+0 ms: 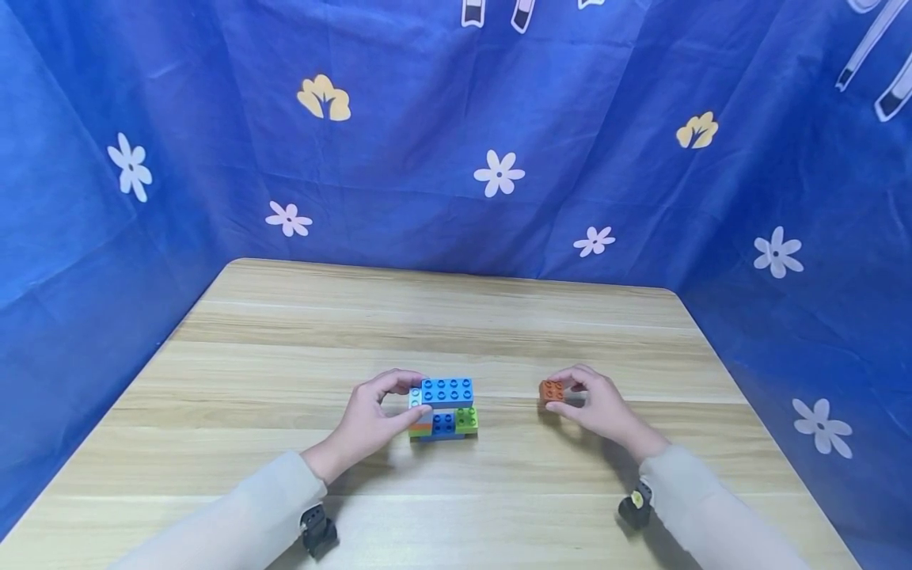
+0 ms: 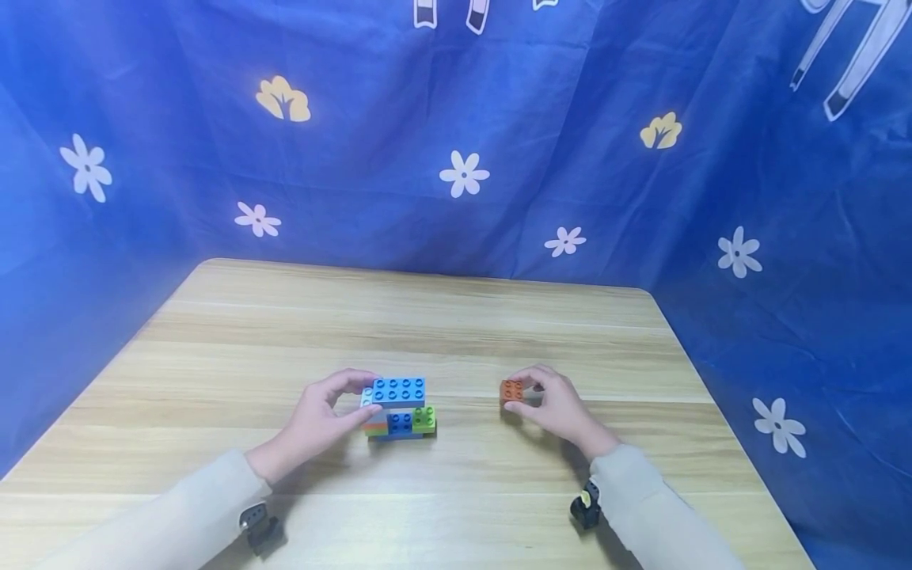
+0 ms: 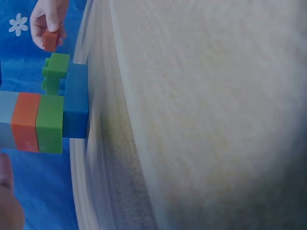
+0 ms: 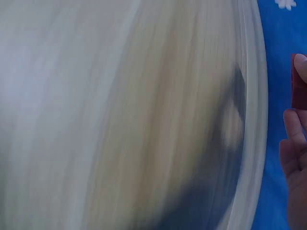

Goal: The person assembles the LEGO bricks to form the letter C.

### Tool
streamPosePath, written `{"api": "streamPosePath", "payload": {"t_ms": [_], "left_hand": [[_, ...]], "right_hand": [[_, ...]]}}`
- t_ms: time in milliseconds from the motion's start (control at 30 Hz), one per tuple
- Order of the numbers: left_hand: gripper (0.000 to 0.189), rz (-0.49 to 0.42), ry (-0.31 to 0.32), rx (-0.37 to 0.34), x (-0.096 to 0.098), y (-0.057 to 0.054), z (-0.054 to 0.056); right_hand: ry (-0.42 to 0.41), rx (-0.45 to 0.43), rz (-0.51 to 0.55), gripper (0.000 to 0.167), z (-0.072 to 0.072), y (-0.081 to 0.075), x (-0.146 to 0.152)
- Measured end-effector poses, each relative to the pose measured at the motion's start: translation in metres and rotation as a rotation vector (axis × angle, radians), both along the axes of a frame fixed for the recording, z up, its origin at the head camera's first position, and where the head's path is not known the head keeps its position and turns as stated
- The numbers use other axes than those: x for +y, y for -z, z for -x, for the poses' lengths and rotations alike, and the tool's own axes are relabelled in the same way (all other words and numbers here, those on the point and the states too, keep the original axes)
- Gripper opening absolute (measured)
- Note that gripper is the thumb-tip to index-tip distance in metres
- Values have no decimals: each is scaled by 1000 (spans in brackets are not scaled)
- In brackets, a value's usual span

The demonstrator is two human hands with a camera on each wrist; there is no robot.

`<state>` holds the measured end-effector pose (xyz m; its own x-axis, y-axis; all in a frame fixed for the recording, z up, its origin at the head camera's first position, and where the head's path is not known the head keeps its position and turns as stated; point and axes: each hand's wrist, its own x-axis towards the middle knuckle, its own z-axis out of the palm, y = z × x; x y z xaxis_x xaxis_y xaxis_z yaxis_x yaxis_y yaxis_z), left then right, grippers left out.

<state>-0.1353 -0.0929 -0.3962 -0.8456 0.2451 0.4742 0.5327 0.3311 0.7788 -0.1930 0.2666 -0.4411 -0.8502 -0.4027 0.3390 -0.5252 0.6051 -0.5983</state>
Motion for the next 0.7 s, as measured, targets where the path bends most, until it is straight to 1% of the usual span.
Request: {"api": "streamPosePath", "payload": {"t_ms": [267,567,700], "left_hand": [[35,5,-3,-9,0,1,0],[36,-3,1,-26,0,0,0],[36,-5,5,-22,0,0,0]], "right_hand": [[-133,9,25,36,-1,-6,-38],[-212,-25,15,38,-4,-16,-69],[-248,-30,19,40,-5,-19,-80]]}}
